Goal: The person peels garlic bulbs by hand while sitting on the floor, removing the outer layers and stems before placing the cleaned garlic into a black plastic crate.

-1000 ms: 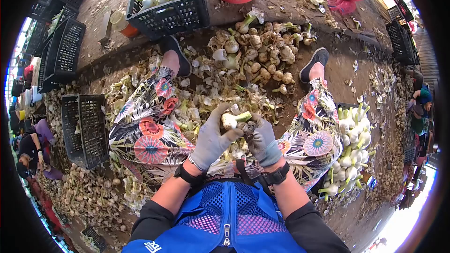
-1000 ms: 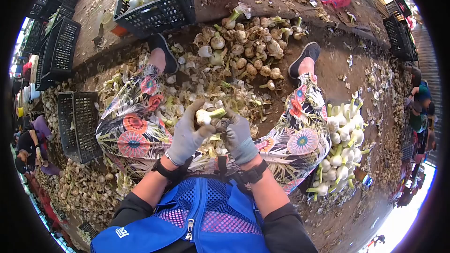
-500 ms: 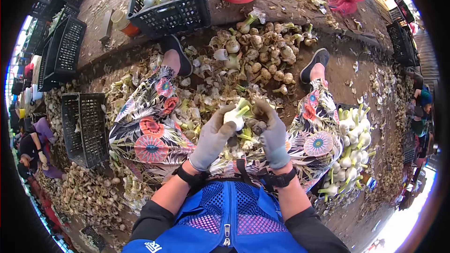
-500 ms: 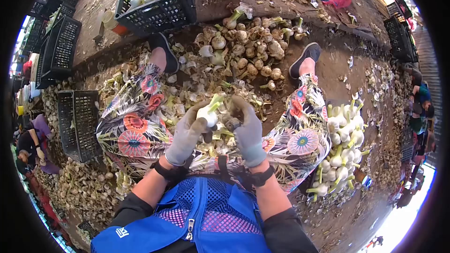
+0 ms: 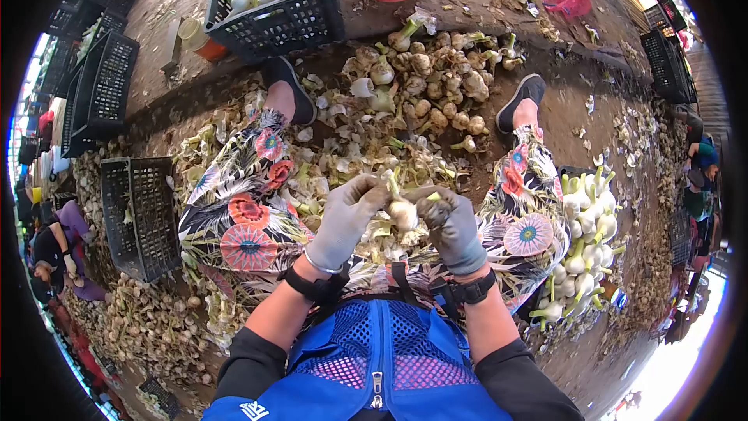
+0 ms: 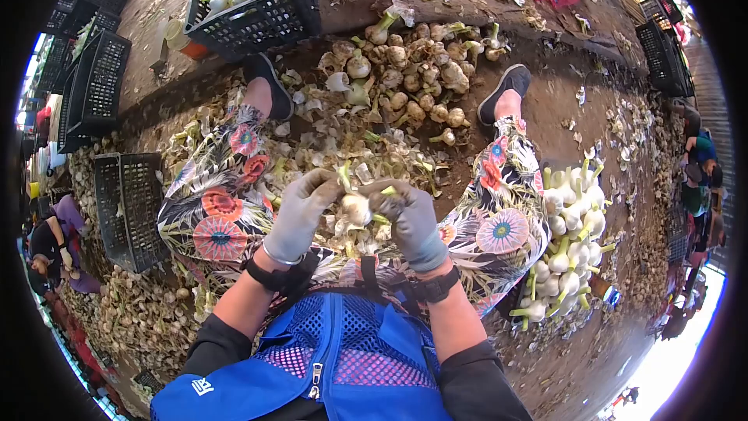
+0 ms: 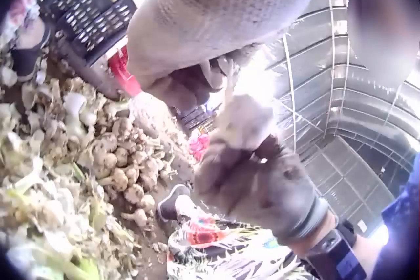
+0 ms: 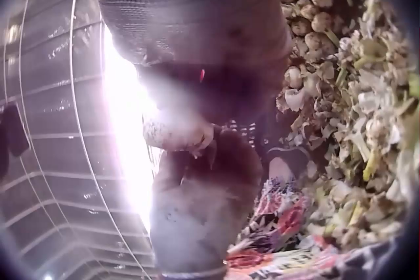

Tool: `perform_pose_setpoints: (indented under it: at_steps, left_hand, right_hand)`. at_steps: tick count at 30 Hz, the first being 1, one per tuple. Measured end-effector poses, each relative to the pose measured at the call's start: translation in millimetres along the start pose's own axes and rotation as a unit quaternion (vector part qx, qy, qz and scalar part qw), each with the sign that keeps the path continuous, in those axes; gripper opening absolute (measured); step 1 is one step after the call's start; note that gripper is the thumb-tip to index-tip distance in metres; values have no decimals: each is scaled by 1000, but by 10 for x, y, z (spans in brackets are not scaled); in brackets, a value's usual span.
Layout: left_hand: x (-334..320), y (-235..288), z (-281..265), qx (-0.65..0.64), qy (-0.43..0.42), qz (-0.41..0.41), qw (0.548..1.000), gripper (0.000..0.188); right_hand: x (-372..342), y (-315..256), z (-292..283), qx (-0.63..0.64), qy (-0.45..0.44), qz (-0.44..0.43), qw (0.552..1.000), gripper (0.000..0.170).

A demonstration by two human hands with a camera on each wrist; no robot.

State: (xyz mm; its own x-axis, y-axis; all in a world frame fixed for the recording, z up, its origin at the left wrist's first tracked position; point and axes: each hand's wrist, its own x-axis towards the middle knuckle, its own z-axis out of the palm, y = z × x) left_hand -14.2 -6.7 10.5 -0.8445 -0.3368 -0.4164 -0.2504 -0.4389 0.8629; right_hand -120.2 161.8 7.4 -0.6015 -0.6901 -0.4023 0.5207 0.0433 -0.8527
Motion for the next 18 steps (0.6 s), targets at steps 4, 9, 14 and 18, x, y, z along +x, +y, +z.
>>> perform_pose_setpoints:
  at_steps: [4,9,14,18]
  left_hand:
    - [-237,310,56,117,-16,79,990,19]
    - [-310,209,-75,461,-84,80,880,33]
    - [-189,139,86,409,31,96,907,40]
    - [-156,139,344,295,-4,38,955,35]
  right_hand:
    - [22,190,-269,82,99,-4,992,35]
    - [-33,312,-320,118,145,2,982,31]
    - [-123,222,-205,-432,85,-204,874,39]
    - [-84,382,43,-38,204,-151,966,14]
